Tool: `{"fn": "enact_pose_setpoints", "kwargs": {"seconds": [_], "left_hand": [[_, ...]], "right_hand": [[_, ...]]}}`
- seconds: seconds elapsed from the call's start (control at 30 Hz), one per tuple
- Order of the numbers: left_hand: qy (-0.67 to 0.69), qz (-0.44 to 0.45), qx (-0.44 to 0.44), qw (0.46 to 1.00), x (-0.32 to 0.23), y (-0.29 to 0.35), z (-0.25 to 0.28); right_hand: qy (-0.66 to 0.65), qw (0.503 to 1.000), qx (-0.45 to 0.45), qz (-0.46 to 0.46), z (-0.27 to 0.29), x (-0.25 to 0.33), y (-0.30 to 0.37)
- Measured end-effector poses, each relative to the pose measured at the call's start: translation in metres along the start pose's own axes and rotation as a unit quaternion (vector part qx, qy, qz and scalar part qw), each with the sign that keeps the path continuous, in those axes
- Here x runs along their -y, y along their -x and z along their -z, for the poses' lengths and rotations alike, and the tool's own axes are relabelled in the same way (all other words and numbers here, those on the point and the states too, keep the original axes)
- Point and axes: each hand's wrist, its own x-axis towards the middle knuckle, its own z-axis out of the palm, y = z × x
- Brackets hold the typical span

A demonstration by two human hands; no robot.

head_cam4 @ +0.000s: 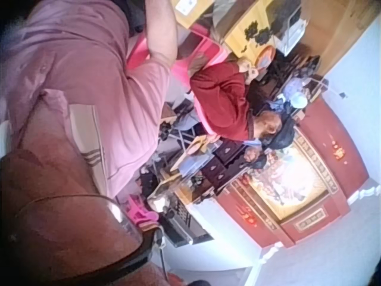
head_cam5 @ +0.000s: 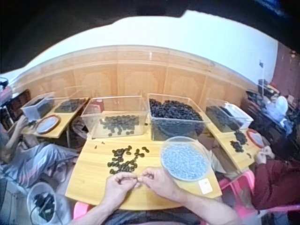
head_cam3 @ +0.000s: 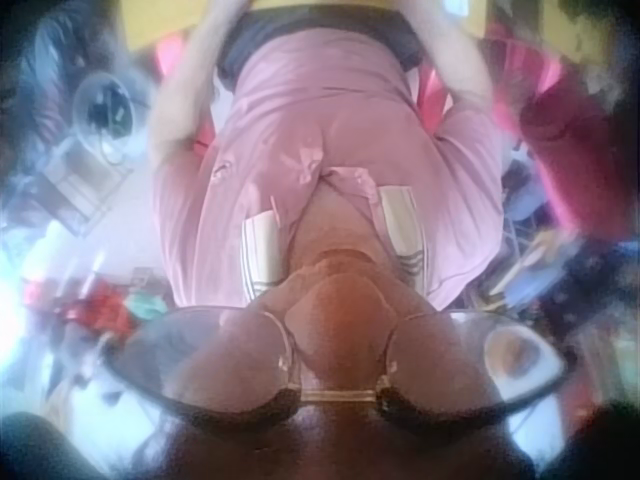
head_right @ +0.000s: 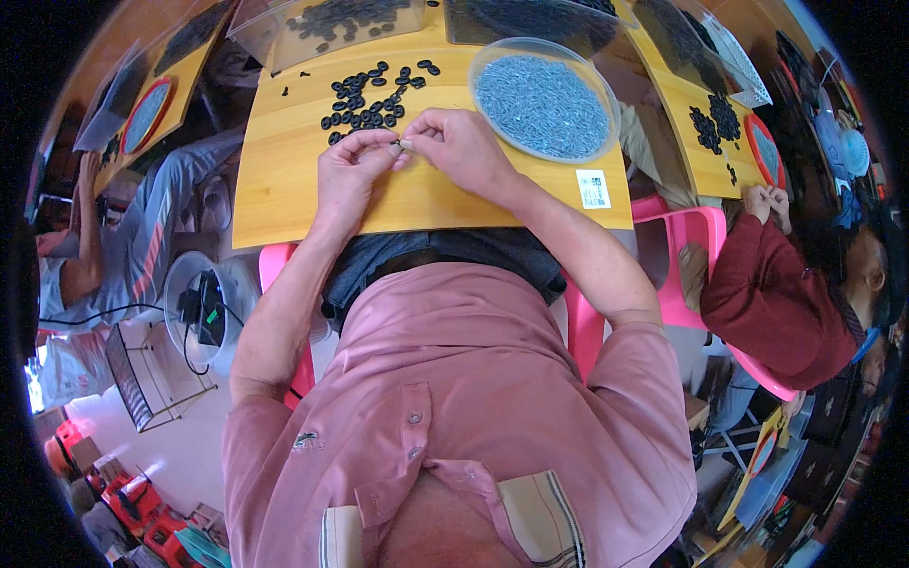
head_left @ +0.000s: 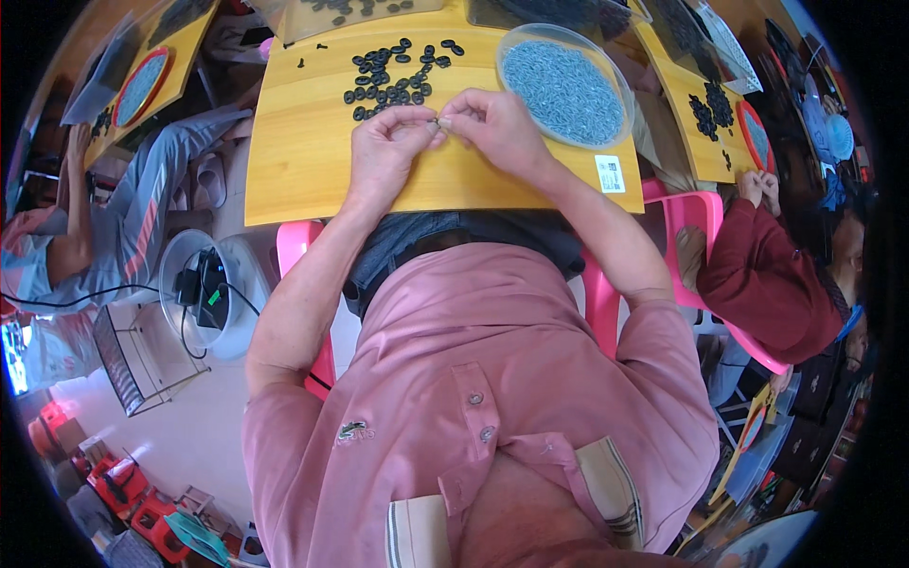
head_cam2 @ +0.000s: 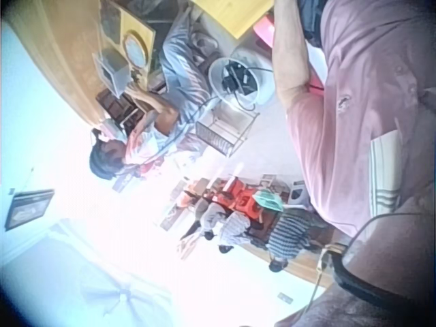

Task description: The person assembles components by picking up small pins from a dish and plastic pieces from the table, inserting the pins into the plastic pieces by hand, and placing them on the table.

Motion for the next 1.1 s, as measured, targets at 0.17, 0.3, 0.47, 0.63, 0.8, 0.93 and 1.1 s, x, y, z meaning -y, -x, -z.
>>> {"fn": "enact_pose_setpoints", "kwargs": {"seconds": [0.17,0.3,0.47,0.63,0.8,0.93,1.1], "left_hand": [[-0.022,-0.001,0.001,1.000,0.000,0.001,0.000],[-0.018,-0.013,-0.004,1.000,-0.001,0.002,-0.001],[0.019,-0.030,-0.060,0.998,-0.004,-0.004,0.000],[0.083,-0.044,-0.107,0.990,-0.005,-0.010,0.012],[0.113,-0.037,-0.105,0.987,-0.007,-0.012,0.015],[0.105,-0.034,-0.100,0.989,-0.008,-0.010,0.013],[0.085,-0.028,-0.096,0.991,-0.005,-0.011,0.013]], "right_hand": [[-0.006,1.000,-0.004,0.020,-0.005,-0.010,-0.002],[-0.028,1.000,-0.002,0.010,-0.004,-0.008,-0.002],[-0.007,0.999,-0.046,0.027,0.008,0.006,-0.021],[0.256,0.960,-0.012,0.110,0.001,-0.005,-0.060],[0.323,0.943,0.031,0.076,-0.011,-0.016,-0.070],[0.311,0.946,0.048,0.077,-0.007,-0.025,-0.069],[0.296,0.950,0.078,0.067,0.004,-0.019,-0.057]]}}
